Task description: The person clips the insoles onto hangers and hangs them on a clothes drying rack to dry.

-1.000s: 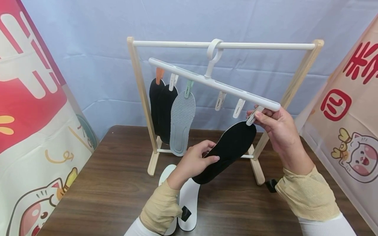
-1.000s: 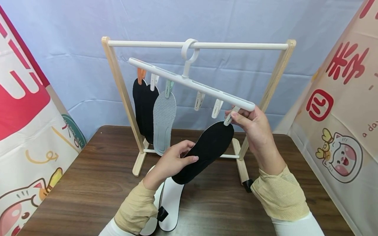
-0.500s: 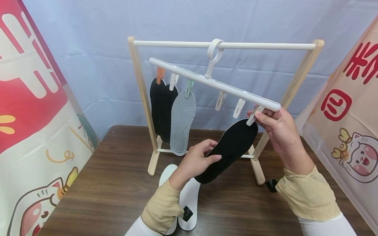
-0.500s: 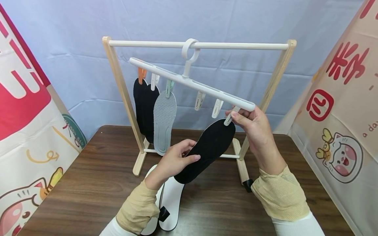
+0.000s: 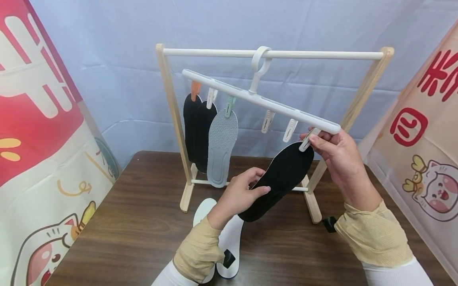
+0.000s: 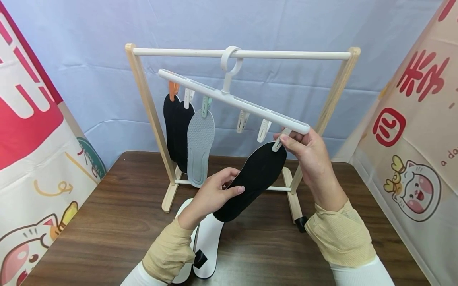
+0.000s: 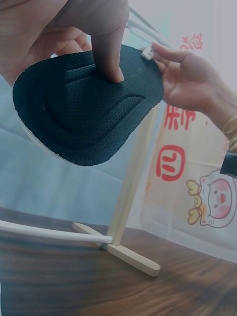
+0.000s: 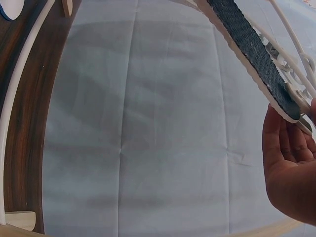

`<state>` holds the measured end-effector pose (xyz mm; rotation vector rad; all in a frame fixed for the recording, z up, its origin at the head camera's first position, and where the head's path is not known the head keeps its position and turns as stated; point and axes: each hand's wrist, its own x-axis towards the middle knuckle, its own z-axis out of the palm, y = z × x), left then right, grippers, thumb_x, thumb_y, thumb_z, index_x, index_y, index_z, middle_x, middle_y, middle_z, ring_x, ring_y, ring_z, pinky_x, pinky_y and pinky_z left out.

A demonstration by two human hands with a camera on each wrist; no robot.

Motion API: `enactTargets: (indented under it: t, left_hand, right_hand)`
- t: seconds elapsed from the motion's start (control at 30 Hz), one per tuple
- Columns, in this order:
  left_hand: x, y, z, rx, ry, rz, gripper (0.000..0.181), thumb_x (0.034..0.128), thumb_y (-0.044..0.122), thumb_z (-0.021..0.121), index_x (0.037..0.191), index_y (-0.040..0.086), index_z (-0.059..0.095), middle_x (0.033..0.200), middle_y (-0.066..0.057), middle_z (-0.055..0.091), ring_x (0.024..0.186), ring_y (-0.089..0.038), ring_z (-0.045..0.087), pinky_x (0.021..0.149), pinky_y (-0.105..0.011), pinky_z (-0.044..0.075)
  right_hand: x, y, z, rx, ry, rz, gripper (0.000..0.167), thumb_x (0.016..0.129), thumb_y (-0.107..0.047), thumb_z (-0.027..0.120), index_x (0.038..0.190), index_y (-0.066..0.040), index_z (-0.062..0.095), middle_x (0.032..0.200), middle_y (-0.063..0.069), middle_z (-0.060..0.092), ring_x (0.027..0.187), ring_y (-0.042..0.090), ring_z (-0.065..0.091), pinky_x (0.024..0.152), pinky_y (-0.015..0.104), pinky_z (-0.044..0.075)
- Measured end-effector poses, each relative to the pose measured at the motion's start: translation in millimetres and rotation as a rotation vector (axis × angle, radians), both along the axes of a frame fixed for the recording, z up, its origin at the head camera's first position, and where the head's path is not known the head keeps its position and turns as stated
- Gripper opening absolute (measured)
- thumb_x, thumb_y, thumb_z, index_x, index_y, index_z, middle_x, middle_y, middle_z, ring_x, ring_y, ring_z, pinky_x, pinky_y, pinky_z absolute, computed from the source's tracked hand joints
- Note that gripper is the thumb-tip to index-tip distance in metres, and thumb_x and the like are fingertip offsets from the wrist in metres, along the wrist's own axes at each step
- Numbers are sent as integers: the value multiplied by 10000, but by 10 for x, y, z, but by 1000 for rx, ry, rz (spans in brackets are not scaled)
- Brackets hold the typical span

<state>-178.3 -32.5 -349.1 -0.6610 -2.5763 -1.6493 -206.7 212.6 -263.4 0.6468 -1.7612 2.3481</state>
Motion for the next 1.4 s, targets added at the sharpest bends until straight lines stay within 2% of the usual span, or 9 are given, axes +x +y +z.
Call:
enactTargets:
  t: [0.3, 0.83, 1.13, 1.4]
  left_hand:
    - [-12, 23, -17, -7, 12, -4, 269, 926, 206, 756, 1176, 158, 668, 1061, 47, 728, 1007, -155, 633, 896, -360, 475]
    - [-4, 70, -18, -20, 22, -6, 274, 915, 193, 767, 1168, 150, 671, 1015, 35, 731, 842, -130, 548, 764, -288, 431]
    - [-14, 108, -58, -1, 30, -15, 287, 906, 176, 770, 1172, 132, 673, 1010, 13, 747, 811, -91, 573, 768, -252, 448]
    - [1, 124, -41, -9, 26, -13, 290, 907, 172, 768, 1177, 131, 672, 1021, 16, 747, 850, -98, 581, 787, -252, 449]
  right_hand:
    - [5, 0, 1, 7, -2, -7, 137, 988, 54, 577, 1098, -11, 627, 935, 66, 763, 941, 148, 742, 833, 205, 529]
    - [3, 7, -10, -12, -2, -5, 132, 991, 50, 574, 1104, -2, 618, 930, 34, 738, 951, 149, 740, 810, 201, 524]
    - [3, 11, -20, 5, -2, -14, 140, 993, 41, 577, 1121, 12, 624, 937, 24, 728, 962, 147, 736, 801, 205, 522]
    - [7, 15, -22, 13, 4, -14, 157, 997, 37, 573, 1143, -1, 617, 963, 24, 727, 970, 142, 734, 811, 202, 520]
